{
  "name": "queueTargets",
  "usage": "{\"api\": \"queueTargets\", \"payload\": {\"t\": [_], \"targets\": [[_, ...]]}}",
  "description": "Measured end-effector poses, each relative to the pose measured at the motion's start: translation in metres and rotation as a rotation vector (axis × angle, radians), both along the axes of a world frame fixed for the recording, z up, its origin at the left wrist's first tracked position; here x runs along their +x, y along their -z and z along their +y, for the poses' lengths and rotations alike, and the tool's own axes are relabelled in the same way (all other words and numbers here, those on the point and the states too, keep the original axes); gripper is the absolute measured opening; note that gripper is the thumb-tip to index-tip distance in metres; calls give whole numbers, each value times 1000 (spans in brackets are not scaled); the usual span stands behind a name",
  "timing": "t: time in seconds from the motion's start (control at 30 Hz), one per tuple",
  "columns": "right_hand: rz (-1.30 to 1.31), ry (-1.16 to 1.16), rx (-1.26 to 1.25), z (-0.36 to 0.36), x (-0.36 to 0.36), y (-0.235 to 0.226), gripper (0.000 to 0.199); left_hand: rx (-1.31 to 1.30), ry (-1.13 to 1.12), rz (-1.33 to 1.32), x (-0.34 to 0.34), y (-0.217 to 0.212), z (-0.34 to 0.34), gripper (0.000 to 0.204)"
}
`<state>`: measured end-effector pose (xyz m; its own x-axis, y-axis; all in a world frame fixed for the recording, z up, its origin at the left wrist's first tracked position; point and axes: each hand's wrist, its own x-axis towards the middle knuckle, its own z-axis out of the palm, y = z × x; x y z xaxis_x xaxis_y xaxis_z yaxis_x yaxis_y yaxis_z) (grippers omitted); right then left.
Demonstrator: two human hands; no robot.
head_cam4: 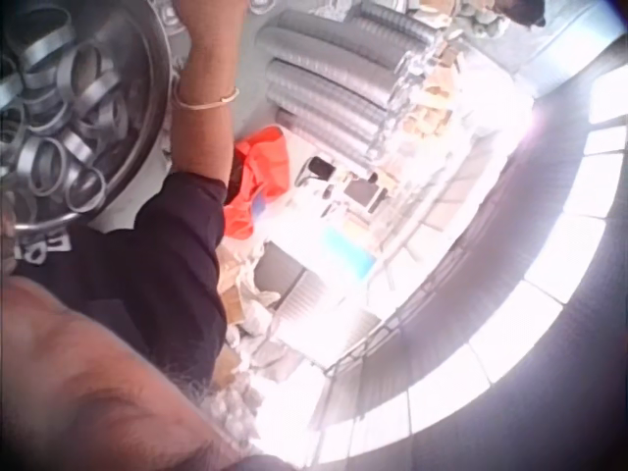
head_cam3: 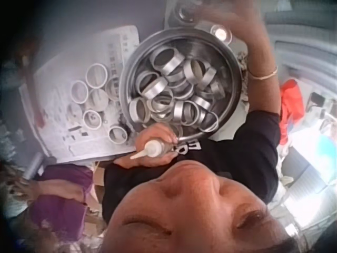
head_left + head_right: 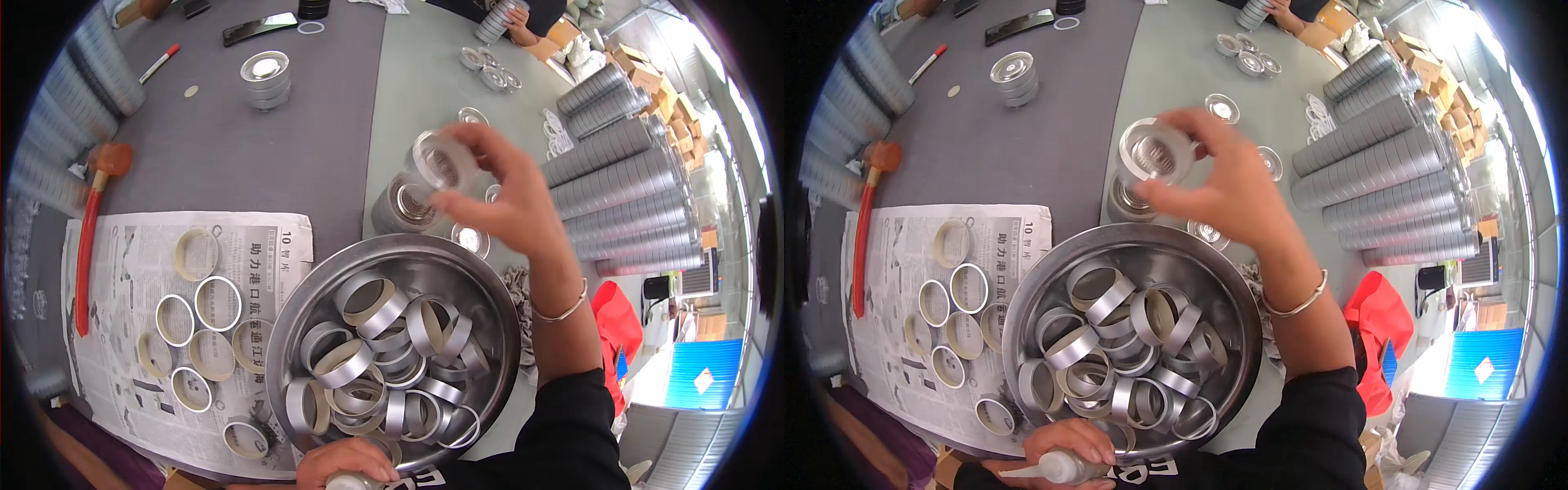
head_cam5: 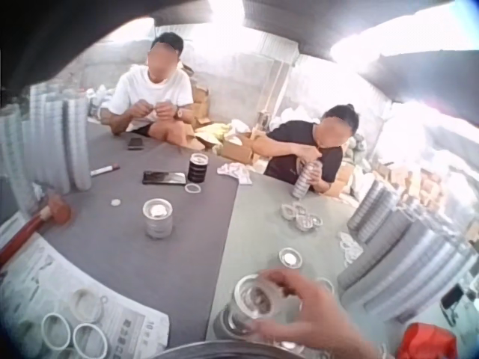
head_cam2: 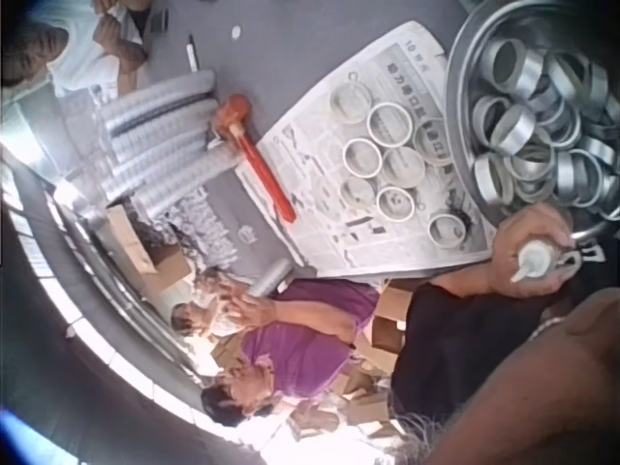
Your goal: The person fits gasket rings onto metal parts by hand and applies liquid from a squeeze bottle along the inside of metal rings taken from a bowl.
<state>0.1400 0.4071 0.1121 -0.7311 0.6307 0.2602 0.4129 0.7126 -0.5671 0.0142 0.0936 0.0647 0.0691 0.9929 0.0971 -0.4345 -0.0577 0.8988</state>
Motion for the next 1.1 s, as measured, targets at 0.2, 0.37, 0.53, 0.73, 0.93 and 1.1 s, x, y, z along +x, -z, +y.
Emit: {"api": "queueTargets", "payload": {"t": [0.2, 0.37, 0.53, 0.73, 0.93, 1.1], "targets": [[-22, 356, 16, 89, -22, 25, 59, -3, 20, 3, 2, 0, 1, 35], [-349, 354, 228, 117, -32, 78, 69, -61, 20, -126, 5, -10, 9, 36], [-350, -116, 32, 67, -2, -4, 66, -325, 29, -405, -74, -13, 35, 39], [-274, -305, -372, 32, -3, 52, 66, -551, 62, -655, -236, 30, -59, 48], [10, -139, -276, 59, -19, 91, 63, -151, 139, -133, -1, 4, 13, 35], [-113, 189, -406, 94, -16, 77, 58, -63, 134, 16, 6, 4, 1, 40]]}}
